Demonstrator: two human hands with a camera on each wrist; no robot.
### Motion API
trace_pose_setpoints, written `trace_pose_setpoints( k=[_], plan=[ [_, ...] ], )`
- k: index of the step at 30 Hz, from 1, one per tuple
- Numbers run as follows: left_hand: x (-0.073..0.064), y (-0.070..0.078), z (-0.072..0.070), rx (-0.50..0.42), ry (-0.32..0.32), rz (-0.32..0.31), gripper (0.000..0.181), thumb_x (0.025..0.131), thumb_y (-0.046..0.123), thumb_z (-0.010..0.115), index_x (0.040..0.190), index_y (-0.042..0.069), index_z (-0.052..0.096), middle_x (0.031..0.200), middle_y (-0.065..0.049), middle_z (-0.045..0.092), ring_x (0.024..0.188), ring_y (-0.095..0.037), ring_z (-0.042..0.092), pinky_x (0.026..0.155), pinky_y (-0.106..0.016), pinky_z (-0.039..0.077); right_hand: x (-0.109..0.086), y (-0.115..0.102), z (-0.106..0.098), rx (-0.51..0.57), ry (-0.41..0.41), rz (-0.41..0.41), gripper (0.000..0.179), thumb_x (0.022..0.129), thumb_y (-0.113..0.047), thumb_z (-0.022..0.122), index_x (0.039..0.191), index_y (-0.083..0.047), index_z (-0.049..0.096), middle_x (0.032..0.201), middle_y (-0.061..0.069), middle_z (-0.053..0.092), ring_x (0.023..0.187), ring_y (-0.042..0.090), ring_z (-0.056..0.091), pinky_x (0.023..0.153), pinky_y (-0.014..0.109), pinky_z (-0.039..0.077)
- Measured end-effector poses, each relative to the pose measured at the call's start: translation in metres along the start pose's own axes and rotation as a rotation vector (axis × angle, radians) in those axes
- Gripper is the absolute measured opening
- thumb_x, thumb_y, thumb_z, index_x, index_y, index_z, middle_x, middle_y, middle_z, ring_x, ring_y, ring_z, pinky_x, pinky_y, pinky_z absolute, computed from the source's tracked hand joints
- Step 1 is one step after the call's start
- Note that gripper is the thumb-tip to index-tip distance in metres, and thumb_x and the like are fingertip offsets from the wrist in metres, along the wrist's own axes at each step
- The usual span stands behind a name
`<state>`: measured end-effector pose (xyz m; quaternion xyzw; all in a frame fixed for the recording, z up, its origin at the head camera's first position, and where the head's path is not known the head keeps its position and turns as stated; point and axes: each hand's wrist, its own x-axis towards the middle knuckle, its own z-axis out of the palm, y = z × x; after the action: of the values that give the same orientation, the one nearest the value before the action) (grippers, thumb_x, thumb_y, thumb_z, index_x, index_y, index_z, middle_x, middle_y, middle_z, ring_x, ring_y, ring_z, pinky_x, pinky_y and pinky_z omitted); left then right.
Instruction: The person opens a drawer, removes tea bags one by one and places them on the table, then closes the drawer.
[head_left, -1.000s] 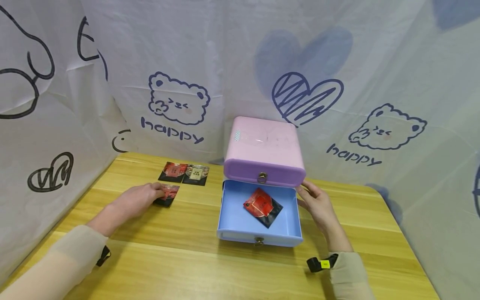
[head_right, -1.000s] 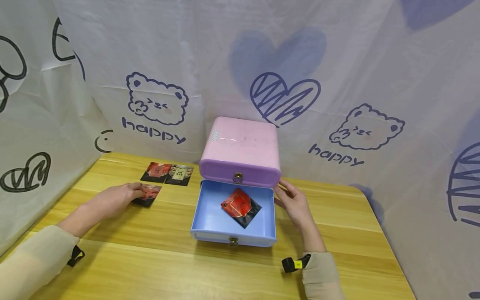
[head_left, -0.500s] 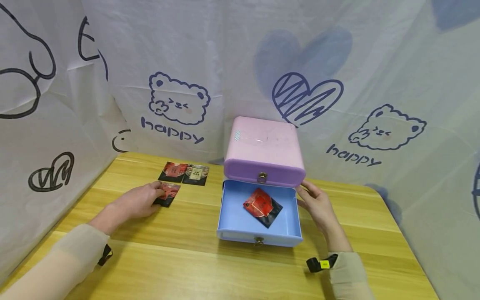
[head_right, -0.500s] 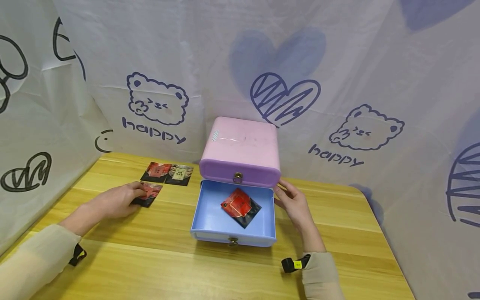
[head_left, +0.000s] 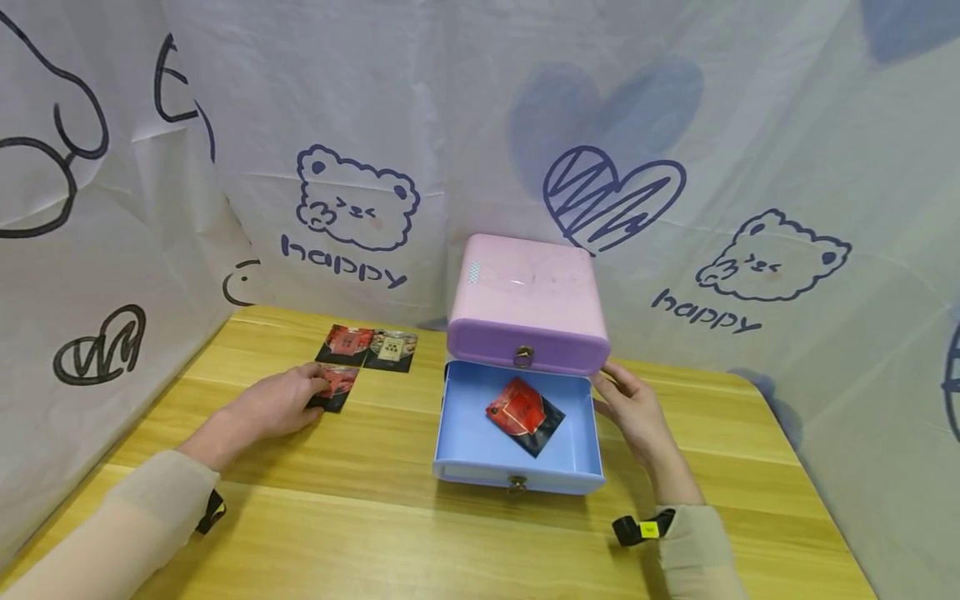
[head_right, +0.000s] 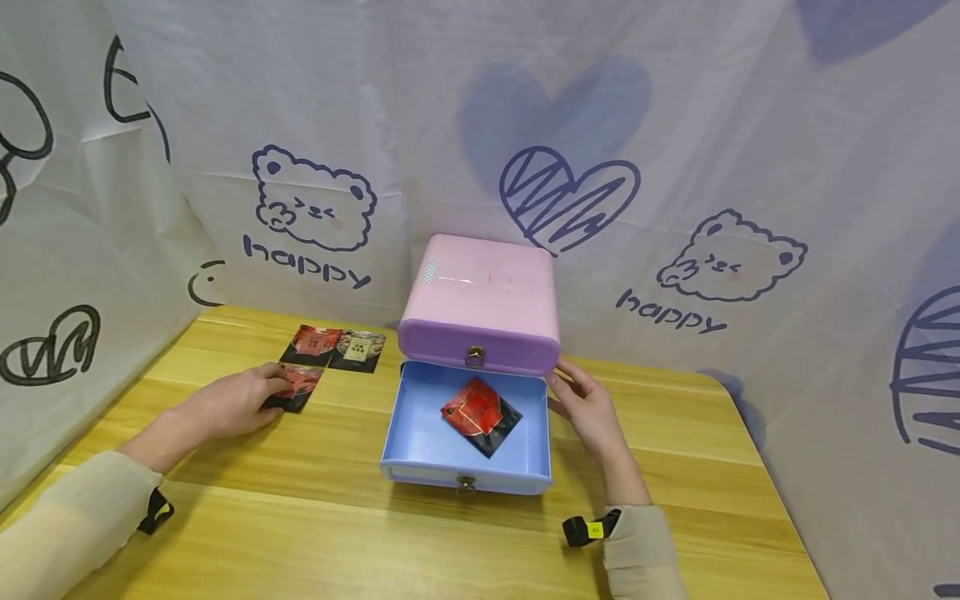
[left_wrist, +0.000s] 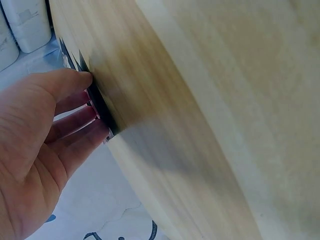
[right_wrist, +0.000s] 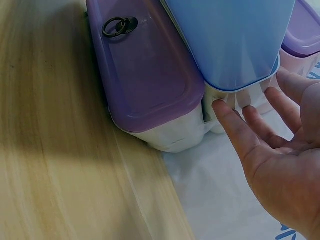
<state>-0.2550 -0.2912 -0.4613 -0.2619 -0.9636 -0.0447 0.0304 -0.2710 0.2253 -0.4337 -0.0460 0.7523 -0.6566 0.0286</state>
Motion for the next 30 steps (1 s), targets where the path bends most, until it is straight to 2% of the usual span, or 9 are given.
trace_pose_setpoints(
  k=[4, 8, 11, 15, 19, 23, 28, 30],
  plan=[
    [-0.001, -0.001, 0.000, -0.004, 0.009, 0.000, 0.029, 0.085, 0.011, 0.083, 0.110, -0.002, 0.073, 0.109, -0.018, 0.063, 0.091, -0.028, 0.068, 0.082, -0.048, 0.060, 0.000, 0.000, 0.000, -0.002, -0.001, 0.001, 0.054, 0.107, -0.022, 0.059, 0.154, 0.000, 0.045, 0.158, 0.015, 0.044, 0.128, 0.012, 0.054, 0.106, 0.037, 0.053],
    [-0.004, 0.000, -0.001, -0.012, 0.039, -0.016, 0.033, 0.086, 0.011, 0.082, 0.115, -0.002, 0.073, 0.113, -0.021, 0.064, 0.097, -0.033, 0.069, 0.085, -0.051, 0.060, 0.000, 0.000, 0.000, -0.007, -0.002, -0.003, 0.055, 0.107, -0.023, 0.060, 0.154, 0.001, 0.046, 0.158, 0.016, 0.044, 0.129, 0.014, 0.054, 0.105, 0.037, 0.053],
    [-0.007, 0.001, -0.005, -0.022, 0.081, -0.036, 0.035, 0.086, 0.012, 0.082, 0.117, -0.002, 0.072, 0.114, -0.020, 0.065, 0.099, -0.035, 0.069, 0.085, -0.052, 0.060, 0.001, 0.001, 0.000, -0.012, -0.001, -0.007, 0.056, 0.107, -0.024, 0.060, 0.154, 0.001, 0.045, 0.158, 0.017, 0.044, 0.131, 0.017, 0.054, 0.105, 0.037, 0.053],
    [-0.010, 0.005, -0.013, -0.043, 0.142, -0.037, 0.027, 0.088, 0.011, 0.081, 0.112, 0.000, 0.074, 0.106, -0.015, 0.065, 0.089, -0.027, 0.067, 0.077, -0.047, 0.060, 0.001, 0.002, 0.000, -0.019, -0.002, -0.013, 0.056, 0.107, -0.026, 0.060, 0.154, 0.000, 0.046, 0.158, 0.017, 0.044, 0.133, 0.019, 0.053, 0.103, 0.036, 0.054],
    [-0.012, 0.009, -0.020, -0.075, 0.208, -0.028, 0.025, 0.091, 0.011, 0.078, 0.114, 0.001, 0.074, 0.109, -0.015, 0.067, 0.093, -0.029, 0.068, 0.080, -0.048, 0.061, 0.002, 0.002, -0.001, -0.014, -0.002, -0.019, 0.056, 0.107, -0.025, 0.060, 0.154, 0.001, 0.046, 0.157, 0.017, 0.044, 0.128, 0.014, 0.055, 0.100, 0.032, 0.056],
    [-0.010, 0.018, -0.022, -0.116, 0.320, 0.003, 0.028, 0.091, 0.010, 0.077, 0.118, 0.002, 0.072, 0.114, -0.014, 0.069, 0.102, -0.033, 0.069, 0.086, -0.051, 0.060, 0.001, 0.002, -0.001, 0.002, -0.002, -0.022, 0.055, 0.107, -0.022, 0.059, 0.154, 0.003, 0.045, 0.157, 0.018, 0.044, 0.123, 0.008, 0.057, 0.101, 0.034, 0.055],
    [-0.005, 0.035, -0.024, -0.174, 0.550, 0.108, 0.030, 0.086, 0.002, 0.079, 0.115, 0.005, 0.072, 0.113, -0.010, 0.070, 0.103, -0.032, 0.069, 0.085, -0.050, 0.060, 0.001, 0.002, 0.000, 0.000, 0.000, -0.018, 0.054, 0.107, -0.022, 0.059, 0.153, 0.002, 0.046, 0.157, 0.017, 0.044, 0.125, 0.010, 0.056, 0.103, 0.036, 0.054],
    [-0.001, 0.044, -0.026, -0.196, 0.619, 0.147, 0.031, 0.085, -0.001, 0.078, 0.115, 0.006, 0.072, 0.114, -0.010, 0.071, 0.104, -0.031, 0.069, 0.085, -0.050, 0.060, 0.001, 0.002, 0.000, -0.008, 0.001, -0.018, 0.055, 0.107, -0.024, 0.060, 0.154, 0.002, 0.046, 0.158, 0.017, 0.044, 0.125, 0.011, 0.056, 0.103, 0.036, 0.055]
  ],
)
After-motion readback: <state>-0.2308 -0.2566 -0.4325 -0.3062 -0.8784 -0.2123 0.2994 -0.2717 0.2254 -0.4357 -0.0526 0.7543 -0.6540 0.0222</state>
